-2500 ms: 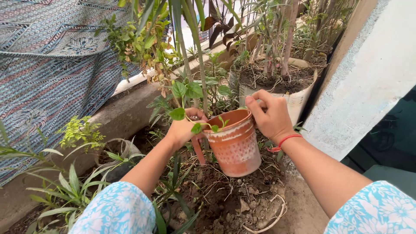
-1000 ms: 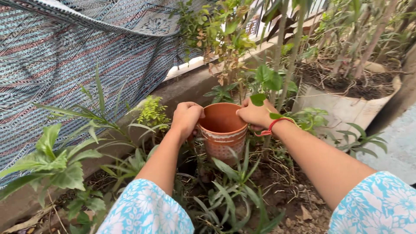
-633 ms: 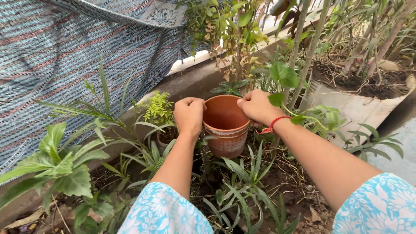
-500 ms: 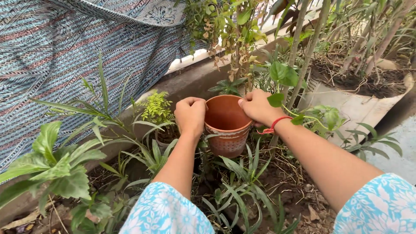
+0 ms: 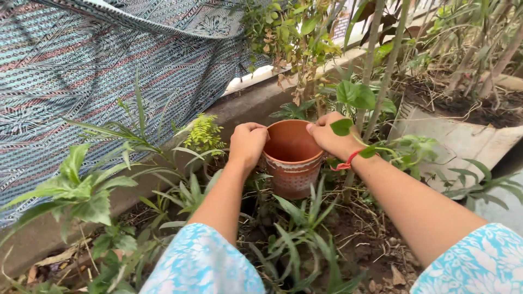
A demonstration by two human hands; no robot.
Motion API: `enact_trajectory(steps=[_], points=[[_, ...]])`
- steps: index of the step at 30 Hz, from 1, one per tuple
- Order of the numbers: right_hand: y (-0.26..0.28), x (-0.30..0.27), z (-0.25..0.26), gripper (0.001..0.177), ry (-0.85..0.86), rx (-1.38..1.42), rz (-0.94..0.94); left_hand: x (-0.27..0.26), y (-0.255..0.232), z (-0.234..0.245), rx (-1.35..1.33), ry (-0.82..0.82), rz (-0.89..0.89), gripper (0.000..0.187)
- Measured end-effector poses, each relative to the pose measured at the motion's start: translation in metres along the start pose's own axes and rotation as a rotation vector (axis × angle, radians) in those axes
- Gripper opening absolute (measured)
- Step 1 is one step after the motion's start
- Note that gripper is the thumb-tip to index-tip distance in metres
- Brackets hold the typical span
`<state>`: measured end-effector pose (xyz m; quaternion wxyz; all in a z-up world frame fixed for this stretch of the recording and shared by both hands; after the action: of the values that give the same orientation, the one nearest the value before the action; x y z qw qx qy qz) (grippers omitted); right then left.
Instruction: Watering and tending to various potted plants on an outdoor balcony.
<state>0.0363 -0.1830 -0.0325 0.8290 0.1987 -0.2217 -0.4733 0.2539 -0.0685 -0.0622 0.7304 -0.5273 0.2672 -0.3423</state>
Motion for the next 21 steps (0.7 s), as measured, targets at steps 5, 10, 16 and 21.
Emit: enact_trajectory(steps=[5,10,16,21], points=[[0.026,-0.020,0.018,0.041,-0.035,0.101,0.050,-0.008,0.003,-0.005,-0.039,0.088,0.095,0.034],[0.014,-0.004,-0.001,0.040,-0.035,0.245,0.081,-0.020,-0.005,0.009,0.047,-0.002,0.039,0.036],[0.027,-0.020,-0.007,0.036,0.058,0.591,0.168,-0.032,0.002,0.022,-0.045,-0.016,0.100,0.032],[0.021,-0.018,-0.021,0.032,0.017,0.969,0.176,-0.037,0.008,0.034,-0.050,-0.138,0.085,0.029]])
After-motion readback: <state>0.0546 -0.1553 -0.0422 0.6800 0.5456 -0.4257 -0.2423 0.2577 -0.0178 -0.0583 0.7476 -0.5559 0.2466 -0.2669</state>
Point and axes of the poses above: each hand's wrist, its own x-axis towards the middle knuckle, its own z-axis out of the back of the hand, y = z × x, the point moved 9 cm from there along x, towards the middle knuckle, and after that the axes turned 8 degrees about z, right-handed, at the moved point
